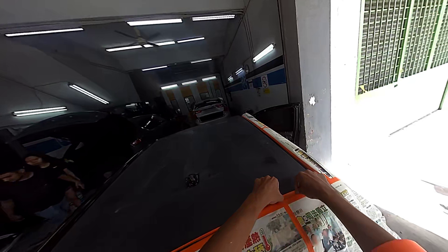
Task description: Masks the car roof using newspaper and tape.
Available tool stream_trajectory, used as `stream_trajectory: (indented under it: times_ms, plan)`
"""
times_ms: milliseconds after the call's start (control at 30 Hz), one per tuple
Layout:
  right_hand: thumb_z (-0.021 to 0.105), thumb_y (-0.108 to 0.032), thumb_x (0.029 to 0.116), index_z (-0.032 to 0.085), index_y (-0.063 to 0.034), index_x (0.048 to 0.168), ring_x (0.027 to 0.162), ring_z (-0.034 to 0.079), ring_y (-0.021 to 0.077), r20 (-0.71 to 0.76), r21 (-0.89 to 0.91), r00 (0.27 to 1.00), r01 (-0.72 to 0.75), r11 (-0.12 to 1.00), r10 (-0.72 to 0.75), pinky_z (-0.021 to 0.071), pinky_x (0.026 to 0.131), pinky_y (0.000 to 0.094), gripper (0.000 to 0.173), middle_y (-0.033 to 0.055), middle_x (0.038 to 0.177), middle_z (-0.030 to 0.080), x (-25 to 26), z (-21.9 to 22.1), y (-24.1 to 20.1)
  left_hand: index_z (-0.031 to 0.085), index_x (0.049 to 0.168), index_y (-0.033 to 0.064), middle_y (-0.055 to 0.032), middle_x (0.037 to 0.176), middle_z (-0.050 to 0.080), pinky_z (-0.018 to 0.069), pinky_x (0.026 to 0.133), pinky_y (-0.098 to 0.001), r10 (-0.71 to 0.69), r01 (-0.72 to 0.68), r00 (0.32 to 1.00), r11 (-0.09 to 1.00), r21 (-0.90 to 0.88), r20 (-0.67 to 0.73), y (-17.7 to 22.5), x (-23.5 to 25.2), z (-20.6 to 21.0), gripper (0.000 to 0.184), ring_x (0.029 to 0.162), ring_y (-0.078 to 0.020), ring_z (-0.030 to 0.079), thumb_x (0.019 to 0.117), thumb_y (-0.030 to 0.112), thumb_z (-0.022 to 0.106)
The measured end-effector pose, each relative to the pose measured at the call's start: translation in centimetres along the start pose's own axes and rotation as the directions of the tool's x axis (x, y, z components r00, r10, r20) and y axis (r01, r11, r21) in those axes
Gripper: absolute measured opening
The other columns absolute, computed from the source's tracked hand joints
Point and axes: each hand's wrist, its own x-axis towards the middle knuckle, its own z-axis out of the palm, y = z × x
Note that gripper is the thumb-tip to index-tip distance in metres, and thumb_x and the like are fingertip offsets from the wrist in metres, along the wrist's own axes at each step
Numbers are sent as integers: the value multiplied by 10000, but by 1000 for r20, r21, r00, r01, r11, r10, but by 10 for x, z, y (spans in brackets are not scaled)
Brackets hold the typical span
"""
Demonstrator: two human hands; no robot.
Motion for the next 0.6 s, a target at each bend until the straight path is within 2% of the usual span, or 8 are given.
stream_trajectory:
  times_ms: [233, 333, 467, 533, 600]
  plan:
    - [772, -277, 833, 732, -88, 1085, 1119, 646, 416, 53, -165, 998, -24, 986, 33, 495, 831, 655, 318, 203, 1183, 688, 8, -15, -22, 729, 1089, 81, -154, 1174, 697, 495, 882, -610, 12, -12, 1000, 1000, 4, 4, 16, 16, -4, 458, 1123, -341, 648, 859, 477, 723]
    - [766, -265, 839, 713, -56, 1090, 1121, 642, 415, 58, -176, 997, -30, 984, 41, 492, 831, 649, 331, 214, 1184, 682, 9, -15, -24, 719, 1055, 60, -161, 1162, 697, 501, 862, -612, 35, -35, 999, 999, 18, -20, 26, 25, -4, 468, 1115, -348, 652, 851, 481, 724]
    - [719, -231, 868, 684, -49, 1144, 1140, 639, 416, 51, -159, 997, -54, 986, 63, 490, 841, 641, 333, 218, 1210, 672, 6, -14, -21, 703, 1076, 17, -186, 1201, 684, 492, 902, -629, 36, -36, 999, 999, -1, 5, 38, 33, -10, 508, 1151, -366, 641, 851, 471, 744]
    - [752, -314, 859, 705, -81, 1144, 1165, 630, 423, 46, -132, 997, -58, 990, 64, 490, 862, 658, 371, 216, 1232, 669, 7, -12, -13, 713, 1089, 21, -188, 1216, 678, 478, 937, -637, 36, -34, 998, 999, -29, 57, 37, 38, -15, 481, 1174, -368, 626, 857, 439, 760]
    - [779, -479, 842, 724, -117, 1132, 1175, 626, 421, 41, -75, 998, -49, 996, 52, 487, 889, 669, 467, 204, 1227, 677, 7, -7, 2, 729, 1138, 40, -183, 1240, 676, 453, 985, -646, 41, -32, 994, 996, -85, 105, 32, 46, -16, 458, 1202, -369, 609, 855, 395, 787]
